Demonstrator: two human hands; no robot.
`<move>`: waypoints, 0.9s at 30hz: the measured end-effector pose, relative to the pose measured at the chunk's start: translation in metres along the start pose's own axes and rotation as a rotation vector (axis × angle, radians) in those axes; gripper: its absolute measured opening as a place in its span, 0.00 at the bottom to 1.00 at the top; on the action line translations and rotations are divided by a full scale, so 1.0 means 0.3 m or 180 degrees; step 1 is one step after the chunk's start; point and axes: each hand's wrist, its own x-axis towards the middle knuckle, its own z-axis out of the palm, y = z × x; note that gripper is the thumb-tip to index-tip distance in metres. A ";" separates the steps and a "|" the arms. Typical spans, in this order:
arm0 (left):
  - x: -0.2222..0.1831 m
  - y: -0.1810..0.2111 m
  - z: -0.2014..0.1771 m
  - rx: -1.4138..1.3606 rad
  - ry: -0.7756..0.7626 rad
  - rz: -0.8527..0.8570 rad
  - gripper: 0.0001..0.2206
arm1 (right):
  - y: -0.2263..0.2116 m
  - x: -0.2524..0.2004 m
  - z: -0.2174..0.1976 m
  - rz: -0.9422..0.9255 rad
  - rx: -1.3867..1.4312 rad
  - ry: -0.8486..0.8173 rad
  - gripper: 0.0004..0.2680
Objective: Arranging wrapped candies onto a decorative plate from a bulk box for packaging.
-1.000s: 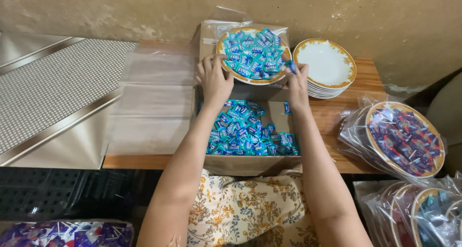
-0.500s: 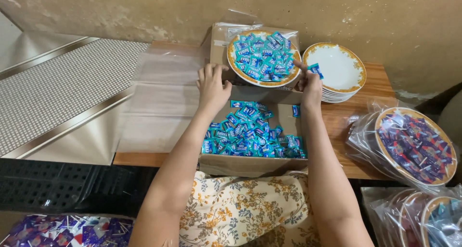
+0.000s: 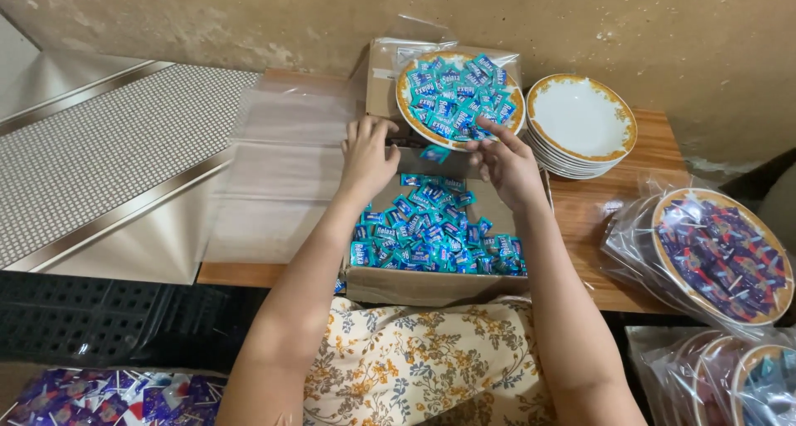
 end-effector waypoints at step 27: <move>-0.069 0.088 0.103 0.0507 -0.3007 0.0410 0.10 | 0.178 -0.011 0.055 0.1009 -0.4127 -0.2334 0.09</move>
